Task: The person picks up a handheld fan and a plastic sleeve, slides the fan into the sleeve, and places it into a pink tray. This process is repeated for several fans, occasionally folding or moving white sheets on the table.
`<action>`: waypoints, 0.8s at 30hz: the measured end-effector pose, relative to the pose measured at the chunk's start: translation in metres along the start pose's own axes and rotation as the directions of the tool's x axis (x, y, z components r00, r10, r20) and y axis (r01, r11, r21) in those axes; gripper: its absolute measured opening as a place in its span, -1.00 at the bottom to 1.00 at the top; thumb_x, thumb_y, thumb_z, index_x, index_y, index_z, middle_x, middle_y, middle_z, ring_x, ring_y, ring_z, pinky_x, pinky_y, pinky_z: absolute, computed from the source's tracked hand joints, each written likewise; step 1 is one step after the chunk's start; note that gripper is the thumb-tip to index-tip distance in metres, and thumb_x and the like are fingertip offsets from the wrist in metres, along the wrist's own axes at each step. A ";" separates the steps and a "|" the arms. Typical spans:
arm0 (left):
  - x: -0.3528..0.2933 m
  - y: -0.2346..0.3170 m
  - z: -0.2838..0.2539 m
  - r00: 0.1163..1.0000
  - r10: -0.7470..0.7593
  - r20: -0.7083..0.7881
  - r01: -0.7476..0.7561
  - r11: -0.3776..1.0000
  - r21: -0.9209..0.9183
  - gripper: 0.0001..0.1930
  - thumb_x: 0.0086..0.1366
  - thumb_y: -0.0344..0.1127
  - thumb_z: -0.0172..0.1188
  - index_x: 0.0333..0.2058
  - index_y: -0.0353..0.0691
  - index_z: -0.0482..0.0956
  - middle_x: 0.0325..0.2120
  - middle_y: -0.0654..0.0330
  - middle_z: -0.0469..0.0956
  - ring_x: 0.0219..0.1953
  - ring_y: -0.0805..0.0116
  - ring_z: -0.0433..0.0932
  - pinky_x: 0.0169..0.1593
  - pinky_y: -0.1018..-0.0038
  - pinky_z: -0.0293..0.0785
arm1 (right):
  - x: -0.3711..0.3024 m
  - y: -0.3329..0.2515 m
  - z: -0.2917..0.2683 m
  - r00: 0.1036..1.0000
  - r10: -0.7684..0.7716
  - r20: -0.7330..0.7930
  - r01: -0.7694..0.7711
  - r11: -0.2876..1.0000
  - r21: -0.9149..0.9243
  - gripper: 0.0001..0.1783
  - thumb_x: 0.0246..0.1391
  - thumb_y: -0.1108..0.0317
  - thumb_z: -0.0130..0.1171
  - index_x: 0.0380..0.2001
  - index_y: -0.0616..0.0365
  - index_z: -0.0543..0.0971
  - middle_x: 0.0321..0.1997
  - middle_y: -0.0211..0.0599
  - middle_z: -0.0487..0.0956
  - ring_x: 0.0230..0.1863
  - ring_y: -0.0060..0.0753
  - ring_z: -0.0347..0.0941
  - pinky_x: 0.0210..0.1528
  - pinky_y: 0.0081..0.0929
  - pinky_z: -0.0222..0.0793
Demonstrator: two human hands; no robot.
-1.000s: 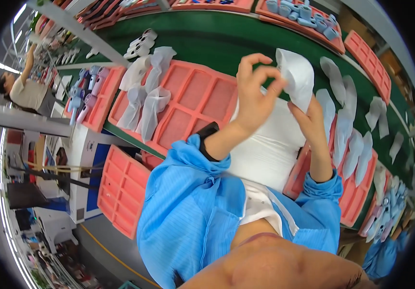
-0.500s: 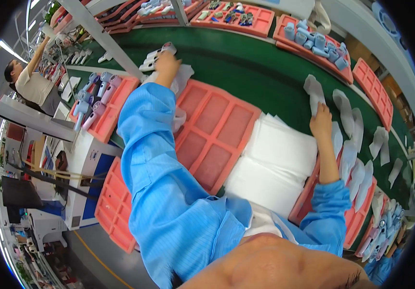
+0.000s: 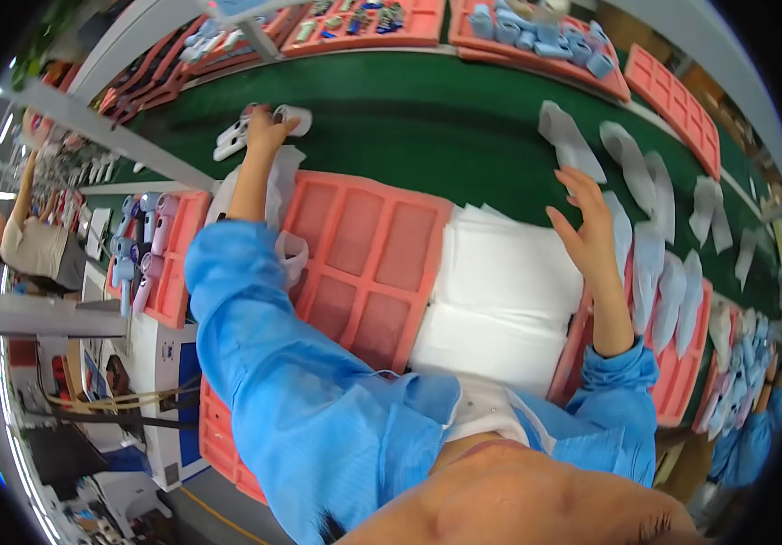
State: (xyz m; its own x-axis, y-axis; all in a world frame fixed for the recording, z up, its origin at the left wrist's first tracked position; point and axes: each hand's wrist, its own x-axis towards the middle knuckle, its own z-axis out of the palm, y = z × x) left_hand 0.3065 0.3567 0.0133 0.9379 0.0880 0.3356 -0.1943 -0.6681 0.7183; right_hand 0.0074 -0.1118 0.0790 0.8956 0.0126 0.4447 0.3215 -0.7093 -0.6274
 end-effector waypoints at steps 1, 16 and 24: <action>-0.020 0.047 0.020 0.995 0.089 0.047 -0.087 0.995 -0.046 -0.24 -0.16 -0.27 0.49 0.02 -0.41 0.32 -0.20 -0.04 0.53 -0.19 0.17 0.55 -0.14 0.37 0.47 | -0.006 -0.004 -0.004 1.000 0.000 -0.012 0.001 0.998 0.059 -0.42 -0.10 0.53 0.23 0.08 0.13 0.40 0.19 -0.11 0.33 0.13 -0.13 0.33 0.00 -0.40 0.36; -0.291 0.313 0.153 0.744 0.574 0.342 -0.393 0.790 -0.471 -0.50 -0.01 -0.39 0.37 -0.08 -0.28 0.39 -0.22 0.06 0.42 -0.41 0.22 0.49 -0.38 0.41 0.46 | -0.019 0.011 -0.067 0.957 0.057 -0.284 -0.089 0.991 -0.102 -0.41 -0.30 0.38 0.32 -0.08 0.17 0.41 -0.14 -0.15 0.51 -0.18 -0.18 0.47 -0.20 -0.41 0.38; -0.325 0.289 0.199 0.663 0.513 0.546 -0.472 0.852 -0.227 -0.81 0.05 -0.42 0.32 -0.34 -0.30 0.55 -0.46 0.13 0.48 -0.52 0.34 0.47 -0.42 0.52 0.41 | -0.039 0.005 -0.127 0.966 0.150 -0.211 -0.160 0.987 -0.029 -0.39 -0.33 0.27 0.31 -0.08 0.12 0.43 -0.25 -0.25 0.50 -0.25 -0.33 0.44 -0.18 -0.46 0.36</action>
State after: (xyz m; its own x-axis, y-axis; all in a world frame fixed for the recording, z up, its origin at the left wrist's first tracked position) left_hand 0.0026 -0.0123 -0.0096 0.6790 -0.6872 0.2581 -0.6733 -0.4430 0.5919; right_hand -0.0648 -0.2052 0.1396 0.8483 -0.2432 0.4704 0.1650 -0.7226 -0.6713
